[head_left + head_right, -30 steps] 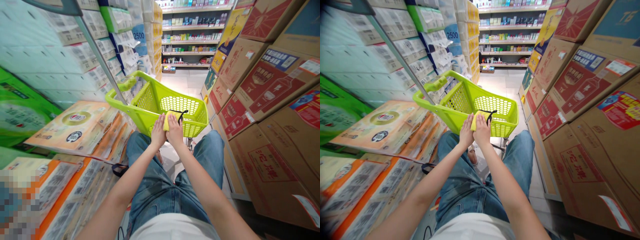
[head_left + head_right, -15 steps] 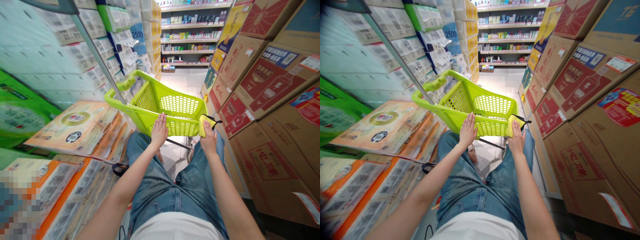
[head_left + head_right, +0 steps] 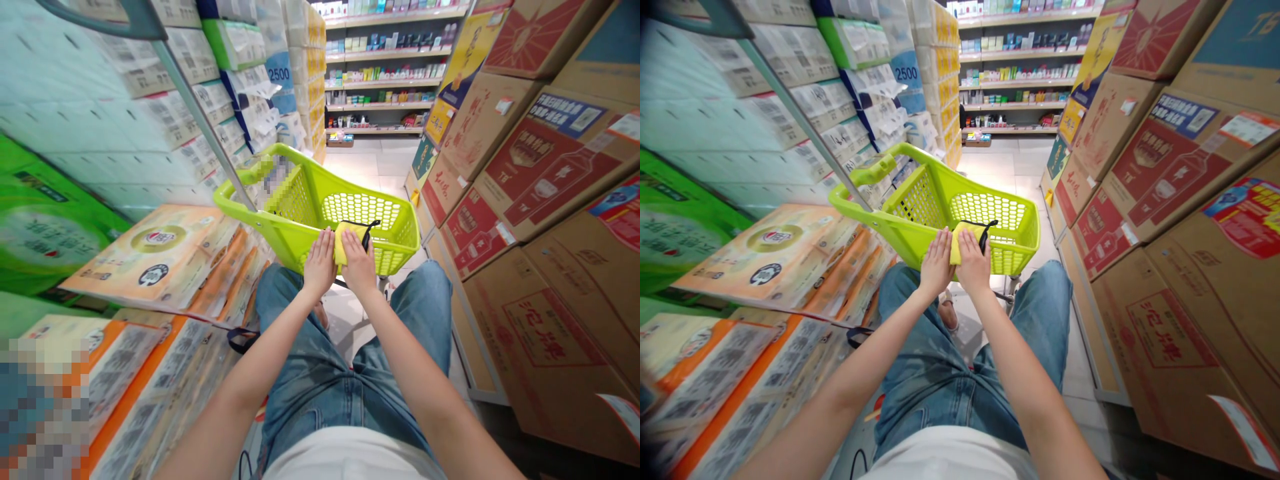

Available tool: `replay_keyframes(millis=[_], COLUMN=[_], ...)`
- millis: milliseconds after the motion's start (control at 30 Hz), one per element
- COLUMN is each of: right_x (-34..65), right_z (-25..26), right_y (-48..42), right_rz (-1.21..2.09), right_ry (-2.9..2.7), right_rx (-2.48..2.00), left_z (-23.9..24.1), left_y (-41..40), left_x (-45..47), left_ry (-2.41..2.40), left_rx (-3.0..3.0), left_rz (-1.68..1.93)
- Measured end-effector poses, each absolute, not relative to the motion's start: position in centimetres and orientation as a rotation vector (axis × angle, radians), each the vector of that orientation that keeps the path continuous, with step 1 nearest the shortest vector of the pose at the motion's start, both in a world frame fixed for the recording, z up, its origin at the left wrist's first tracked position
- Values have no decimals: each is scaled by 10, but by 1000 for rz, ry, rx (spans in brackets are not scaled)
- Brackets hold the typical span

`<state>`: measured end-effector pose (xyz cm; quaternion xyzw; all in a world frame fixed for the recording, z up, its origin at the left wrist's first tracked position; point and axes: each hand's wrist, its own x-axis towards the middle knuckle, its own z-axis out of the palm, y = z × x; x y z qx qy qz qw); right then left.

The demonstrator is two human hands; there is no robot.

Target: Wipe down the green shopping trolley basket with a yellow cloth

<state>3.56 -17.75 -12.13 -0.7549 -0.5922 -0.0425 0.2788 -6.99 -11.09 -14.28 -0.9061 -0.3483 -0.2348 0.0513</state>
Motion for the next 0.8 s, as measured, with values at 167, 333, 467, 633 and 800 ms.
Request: replay_keyframes(millis=[167,333,467,633,800], right_x=[94,146,143,84,30], right_z=[-145,-167,-164,-137,-122], right_y=[-228,-269,-261,-206,-163], right_rz=[-197,-164,-175,-156,-118], right_ry=[-1462,-1171,-1103,-1283,-1528], right_rx=[-2144,-2245,-2260,-2229,-2057], left_z=[-141,-141,-143,-145,-147], left_y=[-113,-113,-113,-112,-110], left_x=[-67,-67,-66,-65,-68], left_ry=[-1102,-1102,-1095,-1087,-1077], left_rx=[-2726,-2709,-2698,-2706,-2736], left_rz=[-668,-665,-678,-698,-732])
